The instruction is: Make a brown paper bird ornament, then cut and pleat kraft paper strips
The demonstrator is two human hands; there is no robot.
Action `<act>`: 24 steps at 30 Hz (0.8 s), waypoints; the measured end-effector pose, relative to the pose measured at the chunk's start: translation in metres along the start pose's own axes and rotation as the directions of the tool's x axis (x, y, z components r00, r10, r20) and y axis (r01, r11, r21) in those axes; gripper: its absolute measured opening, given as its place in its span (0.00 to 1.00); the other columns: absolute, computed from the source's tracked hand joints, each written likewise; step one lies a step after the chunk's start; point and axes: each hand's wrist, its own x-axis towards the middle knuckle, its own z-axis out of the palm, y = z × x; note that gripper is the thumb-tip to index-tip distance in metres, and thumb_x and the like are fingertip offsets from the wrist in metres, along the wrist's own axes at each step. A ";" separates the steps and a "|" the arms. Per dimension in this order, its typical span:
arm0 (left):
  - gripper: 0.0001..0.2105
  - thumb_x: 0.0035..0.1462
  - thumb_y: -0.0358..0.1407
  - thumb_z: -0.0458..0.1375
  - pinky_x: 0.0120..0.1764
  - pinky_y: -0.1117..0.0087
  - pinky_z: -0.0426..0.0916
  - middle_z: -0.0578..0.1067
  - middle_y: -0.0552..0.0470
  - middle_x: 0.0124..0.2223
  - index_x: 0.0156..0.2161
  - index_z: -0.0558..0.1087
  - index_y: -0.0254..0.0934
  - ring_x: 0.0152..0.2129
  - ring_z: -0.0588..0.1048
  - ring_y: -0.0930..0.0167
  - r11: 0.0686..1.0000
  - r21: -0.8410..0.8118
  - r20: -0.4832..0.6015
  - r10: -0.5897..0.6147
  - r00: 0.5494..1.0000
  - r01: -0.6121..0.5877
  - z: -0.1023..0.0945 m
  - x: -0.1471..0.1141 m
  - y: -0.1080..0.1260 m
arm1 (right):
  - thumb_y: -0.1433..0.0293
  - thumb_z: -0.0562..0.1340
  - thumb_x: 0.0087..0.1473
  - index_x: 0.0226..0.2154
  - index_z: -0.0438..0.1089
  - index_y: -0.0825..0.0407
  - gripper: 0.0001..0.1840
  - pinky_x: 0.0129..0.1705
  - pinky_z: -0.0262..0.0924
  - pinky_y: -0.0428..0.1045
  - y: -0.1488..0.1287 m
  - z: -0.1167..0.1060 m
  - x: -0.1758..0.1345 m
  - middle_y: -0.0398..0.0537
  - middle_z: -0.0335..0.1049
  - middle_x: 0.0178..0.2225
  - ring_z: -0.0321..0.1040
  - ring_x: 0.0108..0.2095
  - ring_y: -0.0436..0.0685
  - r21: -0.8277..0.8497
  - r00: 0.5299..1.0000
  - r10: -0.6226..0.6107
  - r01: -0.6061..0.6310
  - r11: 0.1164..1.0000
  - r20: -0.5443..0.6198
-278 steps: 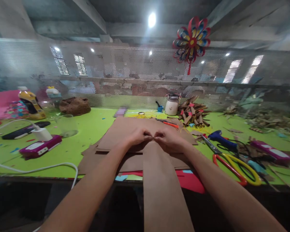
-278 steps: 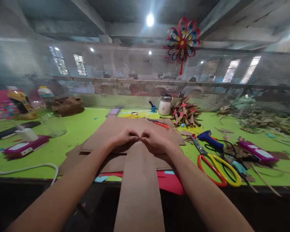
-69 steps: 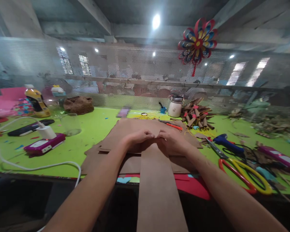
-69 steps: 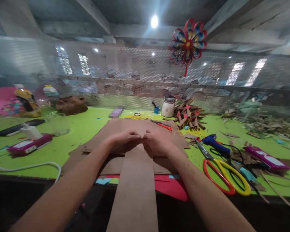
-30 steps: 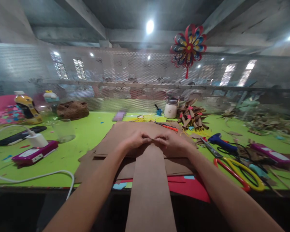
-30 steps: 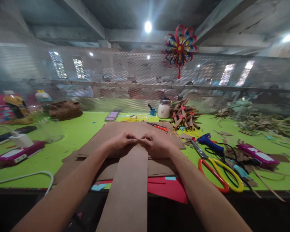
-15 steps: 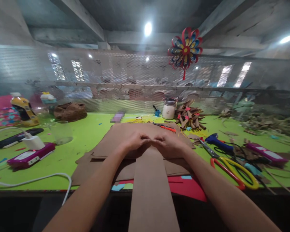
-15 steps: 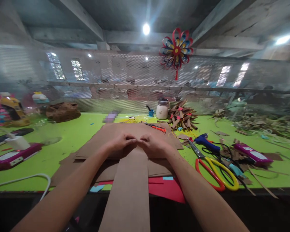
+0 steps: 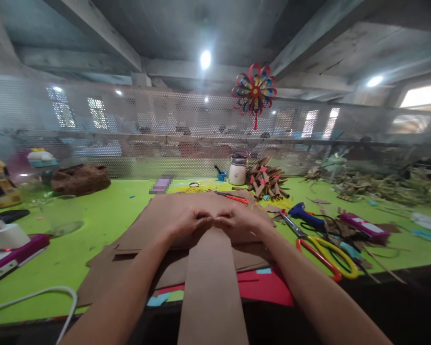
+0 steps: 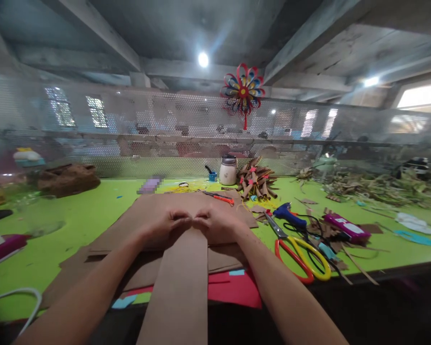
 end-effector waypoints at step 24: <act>0.11 0.48 0.41 0.56 0.25 0.73 0.54 0.63 0.57 0.20 0.26 0.71 0.33 0.19 0.60 0.76 0.965 -0.219 0.123 -0.121 0.985 0.146 -0.008 0.002 -0.027 | 0.54 0.54 0.53 0.23 0.68 0.56 0.22 0.22 0.45 0.43 0.020 -0.006 -0.003 0.39 0.57 0.17 0.50 0.19 0.46 0.061 0.992 0.067 -0.074 0.995 0.107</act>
